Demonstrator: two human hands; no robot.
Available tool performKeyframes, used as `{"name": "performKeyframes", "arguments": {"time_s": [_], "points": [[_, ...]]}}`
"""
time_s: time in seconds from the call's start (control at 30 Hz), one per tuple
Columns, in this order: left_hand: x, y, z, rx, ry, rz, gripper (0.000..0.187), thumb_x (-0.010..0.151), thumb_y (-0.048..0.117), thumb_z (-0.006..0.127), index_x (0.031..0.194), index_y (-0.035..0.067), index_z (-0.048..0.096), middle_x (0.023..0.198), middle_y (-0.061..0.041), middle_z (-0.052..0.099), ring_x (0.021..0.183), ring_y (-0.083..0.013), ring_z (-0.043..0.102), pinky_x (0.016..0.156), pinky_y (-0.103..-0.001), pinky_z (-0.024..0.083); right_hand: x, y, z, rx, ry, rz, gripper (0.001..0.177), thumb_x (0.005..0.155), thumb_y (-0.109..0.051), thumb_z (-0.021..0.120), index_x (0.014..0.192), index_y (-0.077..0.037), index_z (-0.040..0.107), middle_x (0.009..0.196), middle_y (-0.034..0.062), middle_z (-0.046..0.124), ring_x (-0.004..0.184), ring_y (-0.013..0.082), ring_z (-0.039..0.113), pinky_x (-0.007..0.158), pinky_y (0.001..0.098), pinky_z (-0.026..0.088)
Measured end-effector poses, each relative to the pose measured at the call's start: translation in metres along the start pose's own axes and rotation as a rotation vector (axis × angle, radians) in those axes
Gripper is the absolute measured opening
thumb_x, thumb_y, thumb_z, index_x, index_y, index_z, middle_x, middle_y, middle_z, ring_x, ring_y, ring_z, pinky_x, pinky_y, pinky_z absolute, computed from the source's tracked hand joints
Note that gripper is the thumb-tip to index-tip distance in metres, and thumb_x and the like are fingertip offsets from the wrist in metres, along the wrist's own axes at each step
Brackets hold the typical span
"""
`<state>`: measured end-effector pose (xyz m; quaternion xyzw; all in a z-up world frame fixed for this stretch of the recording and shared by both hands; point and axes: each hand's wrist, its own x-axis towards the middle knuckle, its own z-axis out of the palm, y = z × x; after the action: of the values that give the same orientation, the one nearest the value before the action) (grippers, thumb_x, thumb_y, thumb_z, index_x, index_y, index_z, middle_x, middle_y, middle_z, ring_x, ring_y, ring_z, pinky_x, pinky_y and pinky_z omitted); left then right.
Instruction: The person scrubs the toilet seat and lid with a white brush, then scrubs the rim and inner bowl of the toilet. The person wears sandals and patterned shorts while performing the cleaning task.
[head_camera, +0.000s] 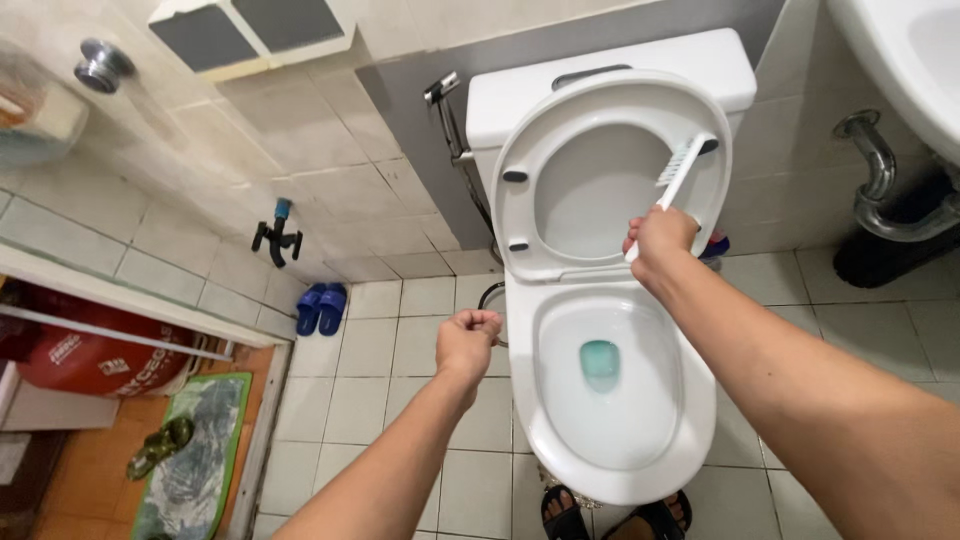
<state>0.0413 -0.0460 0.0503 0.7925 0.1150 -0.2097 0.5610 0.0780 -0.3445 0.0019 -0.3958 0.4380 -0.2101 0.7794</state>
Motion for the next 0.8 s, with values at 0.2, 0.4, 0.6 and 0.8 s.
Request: {"name": "performKeyframes", "arguments": {"time_s": [0.2, 0.4, 0.6, 0.8], "points": [[0.015, 0.025, 0.006, 0.013, -0.022, 0.001, 0.009, 0.093, 0.012, 0.071, 0.097, 0.005, 0.071, 0.084, -0.001, 0.068, 0.079, -0.0132, 0.06, 0.074, -0.03, 0.051, -0.016, -0.021, 0.005, 0.072, -0.157, -0.002, 0.02, 0.101, -0.005, 0.041, 0.117, -0.003, 0.054, 0.078, 0.0107, 0.058, 0.056, 0.0149, 0.051, 0.046, 0.0311, 0.045], [0.051, 0.053, 0.01, 0.039, -0.138, 0.036, 0.009, 0.093, 0.012, 0.07, 0.099, 0.006, 0.071, 0.087, 0.0, 0.07, 0.081, -0.0121, 0.062, 0.077, -0.029, 0.051, -0.038, 0.006, 0.056, -0.176, -0.208, -0.157, 0.018, 0.104, -0.012, 0.049, 0.11, 0.001, 0.061, 0.075, 0.009, 0.064, 0.058, 0.0132, 0.058, 0.047, 0.0291, 0.047], [0.113, 0.087, -0.023, 0.116, -0.278, 0.105, 0.007, 0.093, 0.01, 0.069, 0.097, 0.005, 0.071, 0.083, -0.002, 0.068, 0.076, -0.0126, 0.058, 0.073, -0.03, 0.05, -0.046, -0.001, 0.072, -0.174, 0.134, -0.187, 0.013, 0.103, -0.014, 0.05, 0.105, -0.004, 0.058, 0.077, 0.0107, 0.067, 0.06, 0.0174, 0.066, 0.048, 0.0329, 0.051], [0.17, 0.109, -0.065, 0.161, -0.343, 0.218, 0.008, 0.093, 0.013, 0.07, 0.094, 0.005, 0.071, 0.081, 0.0, 0.067, 0.075, -0.0113, 0.057, 0.072, -0.029, 0.05, -0.057, 0.025, 0.123, -0.515, 0.3, -0.387, 0.021, 0.104, -0.015, 0.05, 0.1, 0.002, 0.062, 0.076, 0.018, 0.071, 0.066, 0.0264, 0.071, 0.058, 0.0412, 0.055]]}}
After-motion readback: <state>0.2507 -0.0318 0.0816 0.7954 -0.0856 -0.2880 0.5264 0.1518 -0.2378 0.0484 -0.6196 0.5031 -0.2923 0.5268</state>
